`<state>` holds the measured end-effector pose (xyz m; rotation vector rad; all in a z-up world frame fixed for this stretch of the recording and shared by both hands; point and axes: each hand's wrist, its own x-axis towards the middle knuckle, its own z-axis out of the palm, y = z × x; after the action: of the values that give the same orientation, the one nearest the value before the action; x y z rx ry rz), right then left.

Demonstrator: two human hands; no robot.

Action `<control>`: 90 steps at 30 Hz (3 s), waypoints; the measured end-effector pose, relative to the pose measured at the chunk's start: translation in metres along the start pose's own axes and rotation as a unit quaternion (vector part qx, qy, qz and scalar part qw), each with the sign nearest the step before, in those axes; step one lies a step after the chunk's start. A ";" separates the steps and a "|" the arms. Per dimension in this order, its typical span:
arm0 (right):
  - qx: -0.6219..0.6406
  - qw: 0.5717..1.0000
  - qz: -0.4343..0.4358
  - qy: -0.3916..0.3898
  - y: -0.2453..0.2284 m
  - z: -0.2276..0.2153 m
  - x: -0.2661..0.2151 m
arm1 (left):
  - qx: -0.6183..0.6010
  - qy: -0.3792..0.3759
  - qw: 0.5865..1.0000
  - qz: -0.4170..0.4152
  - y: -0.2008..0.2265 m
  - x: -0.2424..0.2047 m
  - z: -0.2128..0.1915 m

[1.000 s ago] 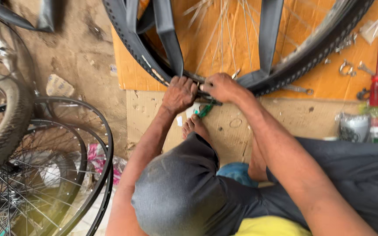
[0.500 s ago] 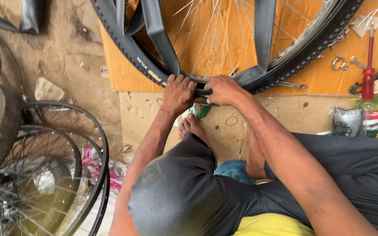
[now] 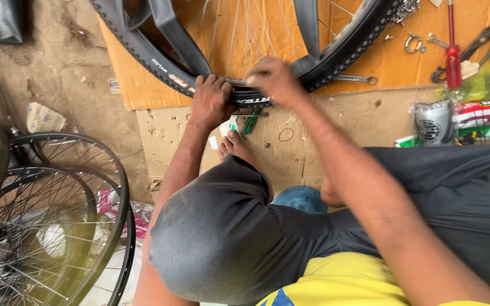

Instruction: The person installs a new inner tube into a bicycle tire and rim. They first insert the inner tube into the tire, then use an orange tire lever to seat the tire bead onto the rim, working around the circumference until the tire is fully mounted.

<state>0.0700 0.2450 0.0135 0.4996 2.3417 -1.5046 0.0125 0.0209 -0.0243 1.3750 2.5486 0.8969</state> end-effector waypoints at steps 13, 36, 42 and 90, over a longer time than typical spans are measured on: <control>-0.107 0.992 -0.063 -0.030 0.006 -0.044 0.021 | 0.054 0.004 0.998 -0.017 0.008 -0.002 0.005; -0.482 0.858 -0.084 -0.156 -0.002 0.028 0.016 | 0.015 0.018 0.999 -0.049 0.014 0.007 -0.006; -0.496 0.849 -0.101 -0.150 0.006 0.029 0.003 | 0.008 0.024 0.999 -0.045 0.020 0.004 0.003; -0.445 0.878 -0.011 -0.176 0.012 0.025 -0.008 | 0.014 0.050 0.998 -0.028 0.023 0.002 0.015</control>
<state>0.0841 0.2258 -0.0026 -0.0461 2.3955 -0.3353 0.0340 0.0390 -0.0237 1.2895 2.6689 0.9488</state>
